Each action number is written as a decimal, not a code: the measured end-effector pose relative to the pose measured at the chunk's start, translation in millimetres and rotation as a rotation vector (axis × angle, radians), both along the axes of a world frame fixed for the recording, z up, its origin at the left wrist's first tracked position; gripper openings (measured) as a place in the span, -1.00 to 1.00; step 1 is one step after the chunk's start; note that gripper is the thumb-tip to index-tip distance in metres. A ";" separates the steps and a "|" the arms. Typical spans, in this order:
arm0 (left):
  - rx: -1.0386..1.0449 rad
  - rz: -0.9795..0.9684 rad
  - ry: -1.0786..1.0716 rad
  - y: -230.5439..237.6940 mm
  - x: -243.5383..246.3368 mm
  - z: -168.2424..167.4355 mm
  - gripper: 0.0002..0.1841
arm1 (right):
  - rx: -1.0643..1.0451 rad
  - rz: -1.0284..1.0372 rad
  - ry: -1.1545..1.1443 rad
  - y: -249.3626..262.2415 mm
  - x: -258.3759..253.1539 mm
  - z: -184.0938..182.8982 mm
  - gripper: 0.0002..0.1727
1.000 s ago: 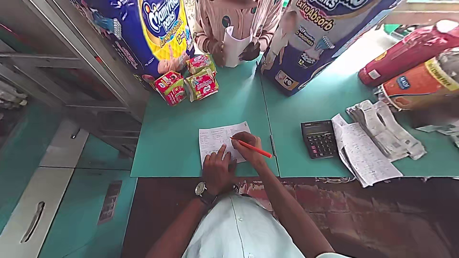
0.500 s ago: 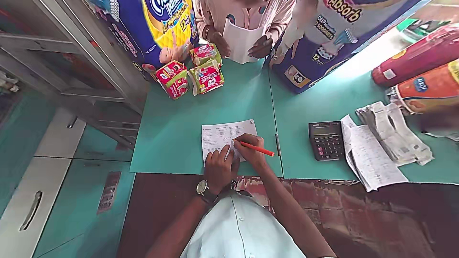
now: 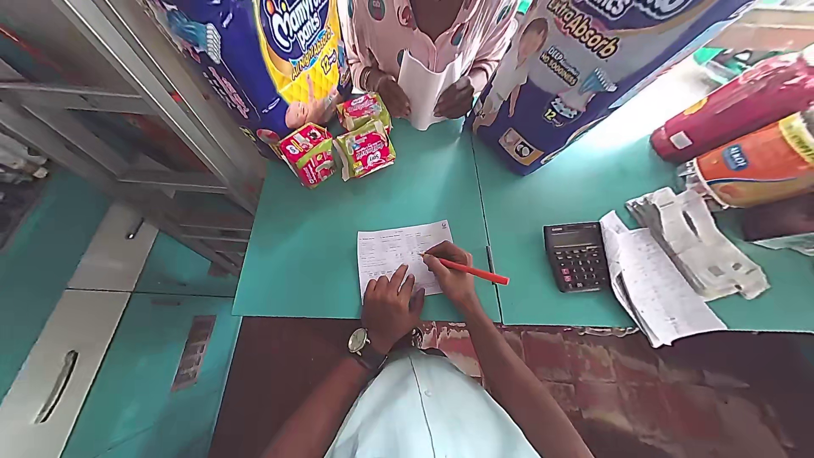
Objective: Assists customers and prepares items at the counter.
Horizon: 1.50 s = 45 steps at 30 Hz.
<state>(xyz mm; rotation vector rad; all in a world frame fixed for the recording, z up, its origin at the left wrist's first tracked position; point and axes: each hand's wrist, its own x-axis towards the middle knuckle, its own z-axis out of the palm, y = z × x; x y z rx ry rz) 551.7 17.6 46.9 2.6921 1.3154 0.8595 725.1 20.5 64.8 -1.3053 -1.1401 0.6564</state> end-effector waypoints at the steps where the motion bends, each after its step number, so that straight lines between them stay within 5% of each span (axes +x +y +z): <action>1: -0.001 0.000 0.005 0.1 -0.1 0.0 -0.56 | 0.006 0.008 -0.018 0.4 -0.2 -1.2 -0.92; 45: 0.026 0.022 0.035 -0.6 0.9 -0.8 -0.58 | -0.041 0.030 -0.105 -2.1 -2.8 1.8 -0.92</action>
